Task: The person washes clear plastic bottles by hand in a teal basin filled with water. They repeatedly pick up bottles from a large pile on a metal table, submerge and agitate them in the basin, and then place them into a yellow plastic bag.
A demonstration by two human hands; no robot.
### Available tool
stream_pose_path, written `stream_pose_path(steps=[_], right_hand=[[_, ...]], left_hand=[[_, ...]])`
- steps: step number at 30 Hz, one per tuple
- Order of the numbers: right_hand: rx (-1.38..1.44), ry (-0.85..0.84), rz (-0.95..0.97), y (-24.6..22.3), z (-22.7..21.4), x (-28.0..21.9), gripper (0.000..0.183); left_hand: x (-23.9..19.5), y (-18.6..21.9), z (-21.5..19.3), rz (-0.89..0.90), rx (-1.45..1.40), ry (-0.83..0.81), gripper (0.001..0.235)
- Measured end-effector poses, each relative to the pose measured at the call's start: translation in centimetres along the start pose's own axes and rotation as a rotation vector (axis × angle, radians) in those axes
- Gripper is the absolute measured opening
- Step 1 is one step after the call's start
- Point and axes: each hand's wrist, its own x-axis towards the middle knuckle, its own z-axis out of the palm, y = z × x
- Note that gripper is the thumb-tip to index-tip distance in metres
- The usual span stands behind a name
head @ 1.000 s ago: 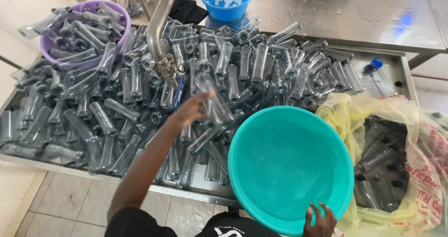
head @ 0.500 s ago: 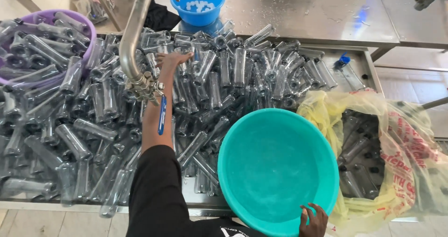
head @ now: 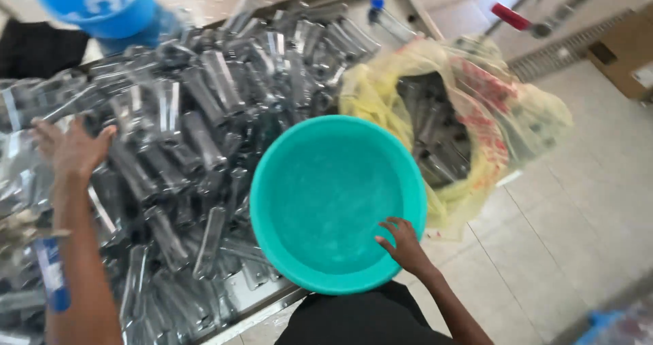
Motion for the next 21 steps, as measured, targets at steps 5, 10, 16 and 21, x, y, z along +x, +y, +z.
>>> stream_pose_path(steps=[5,10,16,21], right_hand=[[0.935,-0.573,-0.132,-13.7,-11.3,6.1,0.063],[-0.255,-0.182,-0.288,-9.9,-4.1,10.6,0.081],[-0.319,0.58,-0.267,6.2,-14.7,14.5,0.056],[-0.502,0.496,0.149,18.2,-25.4,20.1,0.142]], left_hand=[[-19.0,16.8,-6.7,0.372,-0.223,-0.559,0.091],[-24.7,22.8,10.3,0.318,1.021,0.251,0.11],[-27.4,37.4,18.2,0.786,-0.21,0.132,0.076],[-20.8,56.7,27.1,1.105,-0.531,0.394,0.112]])
